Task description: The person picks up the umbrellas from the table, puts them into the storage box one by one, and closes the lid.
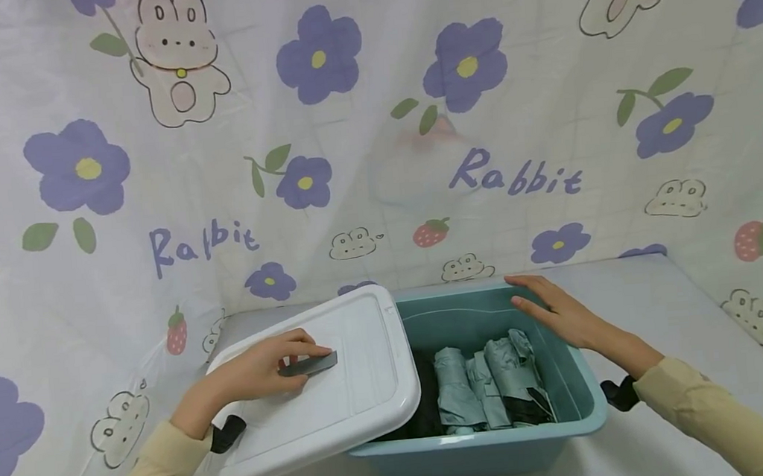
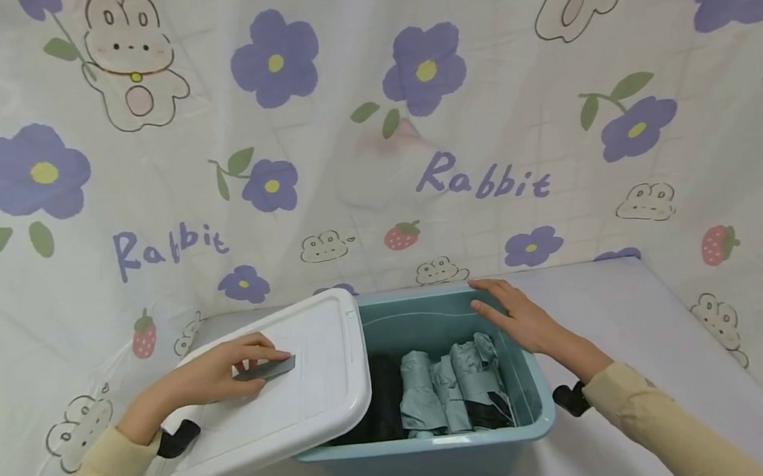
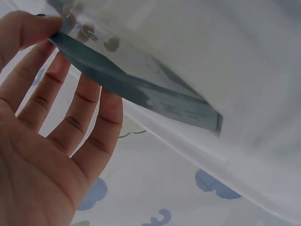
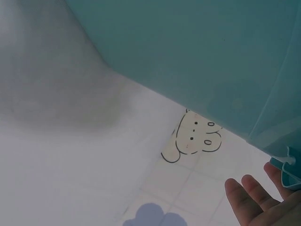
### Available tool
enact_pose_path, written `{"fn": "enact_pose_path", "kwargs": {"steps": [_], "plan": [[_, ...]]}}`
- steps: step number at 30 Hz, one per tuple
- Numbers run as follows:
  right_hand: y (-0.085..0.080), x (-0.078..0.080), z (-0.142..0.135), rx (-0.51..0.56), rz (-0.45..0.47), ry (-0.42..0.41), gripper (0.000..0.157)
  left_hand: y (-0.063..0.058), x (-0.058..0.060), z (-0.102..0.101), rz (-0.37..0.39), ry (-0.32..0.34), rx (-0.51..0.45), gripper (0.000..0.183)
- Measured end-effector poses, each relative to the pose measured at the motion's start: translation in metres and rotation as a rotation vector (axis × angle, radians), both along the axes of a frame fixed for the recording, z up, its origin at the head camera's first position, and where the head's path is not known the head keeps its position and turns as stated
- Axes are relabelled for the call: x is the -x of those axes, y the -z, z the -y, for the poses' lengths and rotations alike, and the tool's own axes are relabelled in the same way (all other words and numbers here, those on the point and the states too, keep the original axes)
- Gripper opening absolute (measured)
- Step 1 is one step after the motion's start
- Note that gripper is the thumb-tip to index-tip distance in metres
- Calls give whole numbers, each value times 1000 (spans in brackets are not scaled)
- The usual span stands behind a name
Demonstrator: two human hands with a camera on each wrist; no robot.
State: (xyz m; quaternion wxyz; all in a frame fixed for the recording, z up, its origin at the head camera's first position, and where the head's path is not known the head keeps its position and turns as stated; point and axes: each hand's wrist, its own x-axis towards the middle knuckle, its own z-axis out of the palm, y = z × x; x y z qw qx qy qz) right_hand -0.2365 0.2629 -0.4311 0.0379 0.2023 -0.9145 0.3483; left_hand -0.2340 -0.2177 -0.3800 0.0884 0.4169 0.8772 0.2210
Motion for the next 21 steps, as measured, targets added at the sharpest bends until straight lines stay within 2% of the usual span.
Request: {"fn": "enact_pose_path", "kwargs": {"steps": [11, 21], "plan": [[-3, -3, -3, 0, 0, 7, 51, -11, 4, -21, -16, 52, 68, 47], [-1, -2, -1, 14, 3, -1, 51, -20, 0, -37, -10, 94, 102, 44]]}}
